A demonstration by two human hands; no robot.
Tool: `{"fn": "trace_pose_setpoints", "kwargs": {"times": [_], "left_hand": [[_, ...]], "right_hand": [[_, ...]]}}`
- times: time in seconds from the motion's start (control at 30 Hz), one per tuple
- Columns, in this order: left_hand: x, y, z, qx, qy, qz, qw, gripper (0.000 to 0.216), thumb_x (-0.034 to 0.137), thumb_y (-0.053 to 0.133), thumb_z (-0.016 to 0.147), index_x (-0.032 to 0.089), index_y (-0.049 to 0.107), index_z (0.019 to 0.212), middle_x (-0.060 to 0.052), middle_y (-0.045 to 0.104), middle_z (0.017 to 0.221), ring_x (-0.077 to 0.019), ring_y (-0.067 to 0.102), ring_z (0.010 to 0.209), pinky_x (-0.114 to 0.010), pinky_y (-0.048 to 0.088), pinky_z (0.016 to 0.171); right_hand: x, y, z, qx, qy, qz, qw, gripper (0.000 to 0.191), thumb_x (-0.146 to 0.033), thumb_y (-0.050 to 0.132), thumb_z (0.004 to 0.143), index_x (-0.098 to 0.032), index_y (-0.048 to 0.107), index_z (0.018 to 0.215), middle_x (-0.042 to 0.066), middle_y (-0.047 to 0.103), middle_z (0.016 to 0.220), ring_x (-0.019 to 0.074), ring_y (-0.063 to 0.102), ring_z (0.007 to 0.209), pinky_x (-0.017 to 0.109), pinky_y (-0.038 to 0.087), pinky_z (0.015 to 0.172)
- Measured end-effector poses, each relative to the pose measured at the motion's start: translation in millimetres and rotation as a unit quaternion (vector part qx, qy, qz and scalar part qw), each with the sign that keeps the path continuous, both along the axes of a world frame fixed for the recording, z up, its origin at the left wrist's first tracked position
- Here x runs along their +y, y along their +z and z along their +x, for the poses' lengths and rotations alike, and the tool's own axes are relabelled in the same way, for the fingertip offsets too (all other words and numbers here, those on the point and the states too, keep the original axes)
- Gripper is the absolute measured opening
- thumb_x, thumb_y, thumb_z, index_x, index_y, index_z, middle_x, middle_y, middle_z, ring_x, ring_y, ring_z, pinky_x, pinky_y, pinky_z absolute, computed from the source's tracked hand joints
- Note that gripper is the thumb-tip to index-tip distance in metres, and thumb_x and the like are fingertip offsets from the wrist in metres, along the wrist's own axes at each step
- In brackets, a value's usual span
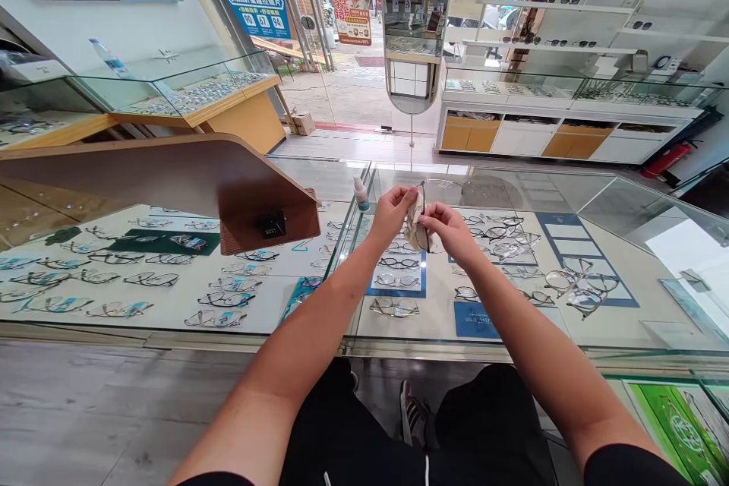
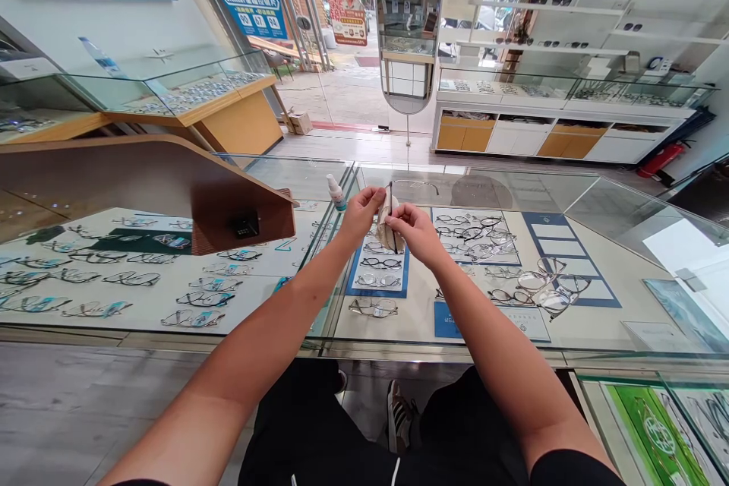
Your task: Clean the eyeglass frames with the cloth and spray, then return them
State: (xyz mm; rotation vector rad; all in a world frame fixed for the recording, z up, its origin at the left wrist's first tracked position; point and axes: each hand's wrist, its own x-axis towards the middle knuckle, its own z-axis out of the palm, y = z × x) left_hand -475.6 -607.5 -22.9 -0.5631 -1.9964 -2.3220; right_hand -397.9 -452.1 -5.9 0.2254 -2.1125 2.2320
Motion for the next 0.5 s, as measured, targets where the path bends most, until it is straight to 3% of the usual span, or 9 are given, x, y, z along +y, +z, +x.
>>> {"fn": "trace_pose_setpoints", "kwargs": {"times": [0.13, 0.3, 0.5], "left_hand": [[-1, -2.2, -5, -0.081, -0.064, 0.057, 0.993, 0.060, 0.076, 0.091, 0.077, 0.020, 0.071, 0.089, 0.000, 0.067, 0.077, -0.0123, 0.060, 0.068, -0.026, 0.052, 0.066], [-1, 5.6, 3, -0.138, -0.136, 0.089, 0.977, 0.065, 0.076, 0.093, 0.075, 0.019, 0.072, 0.098, -0.009, 0.081, 0.094, -0.0183, 0.072, 0.073, -0.031, 0.060, 0.066], [-2, 10.2, 4, -0.181, -0.175, 0.161, 0.954, 0.069, 0.057, 0.108, 0.062, 0.016, 0.067, 0.098, -0.010, 0.084, 0.102, -0.0150, 0.073, 0.069, -0.027, 0.060, 0.063]], "right_hand": [[0, -0.5, 0, -0.004, 0.004, -0.005, 1.000, 0.042, -0.058, 0.087, 0.077, -0.024, 0.062, 0.081, -0.002, 0.058, 0.076, 0.0171, 0.049, 0.074, 0.033, 0.040, 0.071], [-1, 1.8, 0, -0.001, 0.005, -0.004, 1.000, 0.041, -0.058, 0.088, 0.076, -0.025, 0.063, 0.079, 0.000, 0.059, 0.076, 0.0185, 0.049, 0.075, 0.036, 0.044, 0.073], [-2, 3.7, 1, 0.001, 0.006, -0.002, 1.000, 0.039, -0.055, 0.086, 0.076, -0.025, 0.062, 0.077, -0.001, 0.056, 0.075, 0.0178, 0.047, 0.075, 0.035, 0.041, 0.073]]}}
